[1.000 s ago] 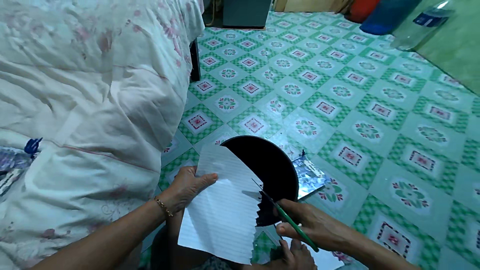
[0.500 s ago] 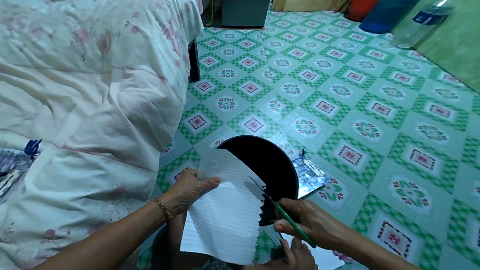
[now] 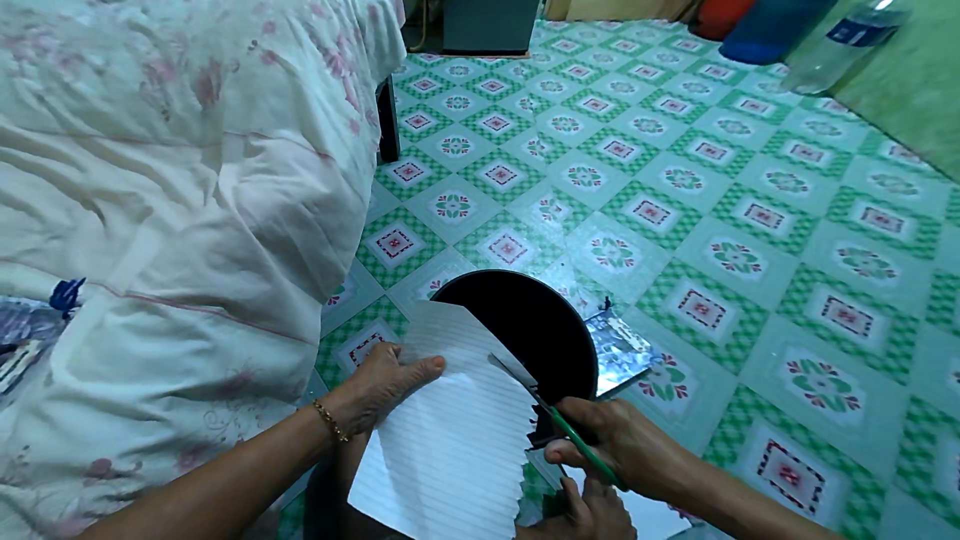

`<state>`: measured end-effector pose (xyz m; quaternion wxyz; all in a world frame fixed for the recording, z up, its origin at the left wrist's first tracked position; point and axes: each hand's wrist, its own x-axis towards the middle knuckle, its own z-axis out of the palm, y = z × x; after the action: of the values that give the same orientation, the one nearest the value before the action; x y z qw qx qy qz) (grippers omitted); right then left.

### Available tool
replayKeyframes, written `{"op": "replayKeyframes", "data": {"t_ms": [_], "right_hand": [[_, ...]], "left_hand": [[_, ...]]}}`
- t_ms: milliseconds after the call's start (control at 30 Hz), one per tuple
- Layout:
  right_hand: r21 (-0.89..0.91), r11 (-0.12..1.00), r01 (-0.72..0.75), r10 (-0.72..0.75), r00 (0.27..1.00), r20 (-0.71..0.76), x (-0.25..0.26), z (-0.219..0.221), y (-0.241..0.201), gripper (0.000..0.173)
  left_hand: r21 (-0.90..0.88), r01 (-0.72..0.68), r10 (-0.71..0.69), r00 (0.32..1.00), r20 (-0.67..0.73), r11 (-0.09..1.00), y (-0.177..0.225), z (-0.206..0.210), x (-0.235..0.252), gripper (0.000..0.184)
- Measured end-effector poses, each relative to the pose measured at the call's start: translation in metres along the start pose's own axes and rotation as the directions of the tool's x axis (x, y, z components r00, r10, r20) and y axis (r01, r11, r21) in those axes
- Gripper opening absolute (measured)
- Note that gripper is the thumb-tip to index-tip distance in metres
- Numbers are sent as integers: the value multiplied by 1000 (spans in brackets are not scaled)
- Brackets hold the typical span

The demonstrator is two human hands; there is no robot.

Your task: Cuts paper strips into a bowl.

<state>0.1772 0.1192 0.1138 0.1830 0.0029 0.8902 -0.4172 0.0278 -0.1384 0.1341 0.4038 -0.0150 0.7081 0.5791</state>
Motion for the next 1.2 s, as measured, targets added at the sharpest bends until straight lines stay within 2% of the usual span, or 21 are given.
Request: {"op": "replayKeyframes", "data": {"t_ms": [100,167,400,567,633,767,833,967,1100,1200], "right_hand": [[6,998,-65,64,993,103,3,-1,-2,65],[2,998,-61,61,991,117,4,0,-5,66],[32,999,-3,3,1000,7,4,6,-7,53],[21,996,-89,84,982,167,8,2,-13,62],[38,996,-85,78,985,155,8,3,-15,60],[102,994,-44,36,996,78,8,4,-18,44],[108,992,-57,46,994,98,9,4,-19,45],[93,990,-102,84,980,182,13,4,-22,60],[124,992,-32,23,997,76,13,7,-24,50],[142,989,-31,21,997,72,13,7,-24,46]], "left_hand": [[26,7,-8,999,34,1000,-2,1,0,5],[31,10,-12,998,62,999,-4,3,-2,5],[35,44,-45,999,29,998,-2,6,-4,3],[51,18,-24,993,117,999,-7,7,-6,7],[72,21,-31,990,138,997,-7,9,-8,6],[91,48,-57,993,104,995,-3,10,-9,3],[93,60,-70,992,103,994,-2,10,-9,4],[88,53,-67,984,166,995,-4,11,-10,4],[64,66,-75,983,168,996,-5,13,-9,5],[56,76,-85,980,180,995,-5,12,-9,6]]}}
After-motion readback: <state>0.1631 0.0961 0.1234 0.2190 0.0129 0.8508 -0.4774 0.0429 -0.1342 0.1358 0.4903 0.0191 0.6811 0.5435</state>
